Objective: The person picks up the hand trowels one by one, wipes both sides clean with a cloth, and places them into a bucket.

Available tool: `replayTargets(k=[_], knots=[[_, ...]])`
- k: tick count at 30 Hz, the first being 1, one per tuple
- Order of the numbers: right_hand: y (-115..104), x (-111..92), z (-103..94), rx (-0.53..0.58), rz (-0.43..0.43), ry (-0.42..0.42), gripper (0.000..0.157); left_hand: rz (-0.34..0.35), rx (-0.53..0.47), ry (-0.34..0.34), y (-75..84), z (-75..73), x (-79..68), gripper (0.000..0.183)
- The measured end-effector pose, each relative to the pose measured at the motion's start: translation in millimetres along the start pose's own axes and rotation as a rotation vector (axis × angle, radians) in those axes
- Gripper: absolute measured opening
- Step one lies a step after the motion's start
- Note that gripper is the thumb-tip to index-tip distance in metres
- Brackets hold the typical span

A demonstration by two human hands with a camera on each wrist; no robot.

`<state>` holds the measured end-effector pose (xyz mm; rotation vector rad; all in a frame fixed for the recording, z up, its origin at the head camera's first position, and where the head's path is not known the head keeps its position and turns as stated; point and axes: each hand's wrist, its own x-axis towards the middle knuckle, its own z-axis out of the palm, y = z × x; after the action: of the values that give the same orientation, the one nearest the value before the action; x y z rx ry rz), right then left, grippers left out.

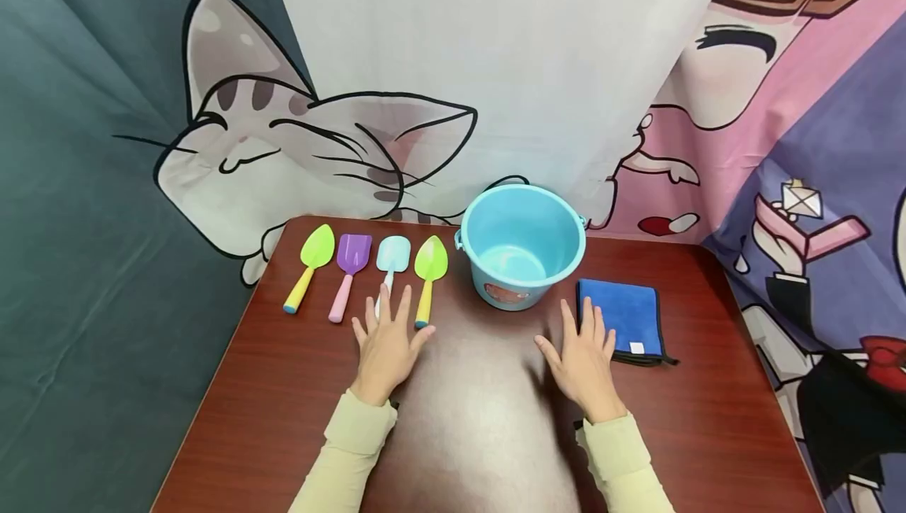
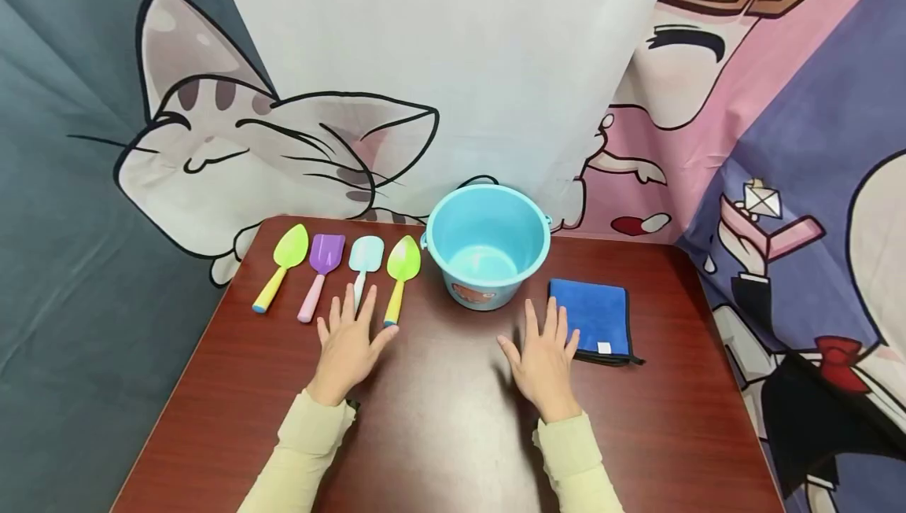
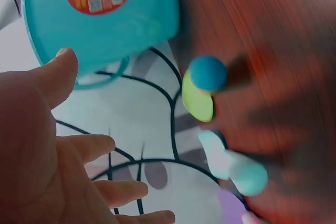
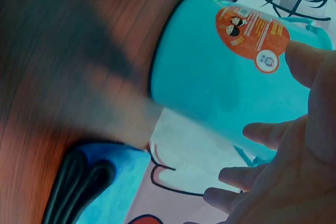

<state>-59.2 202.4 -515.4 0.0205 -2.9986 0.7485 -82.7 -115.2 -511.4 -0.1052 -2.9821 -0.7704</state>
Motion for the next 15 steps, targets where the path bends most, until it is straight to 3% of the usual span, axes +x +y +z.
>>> replayTargets(k=[15], knots=[[26,2,-9.8,-0.024,0.044,0.023,0.077,-0.12,0.013,-0.036,-59.3,-31.5,22.6,0.079]])
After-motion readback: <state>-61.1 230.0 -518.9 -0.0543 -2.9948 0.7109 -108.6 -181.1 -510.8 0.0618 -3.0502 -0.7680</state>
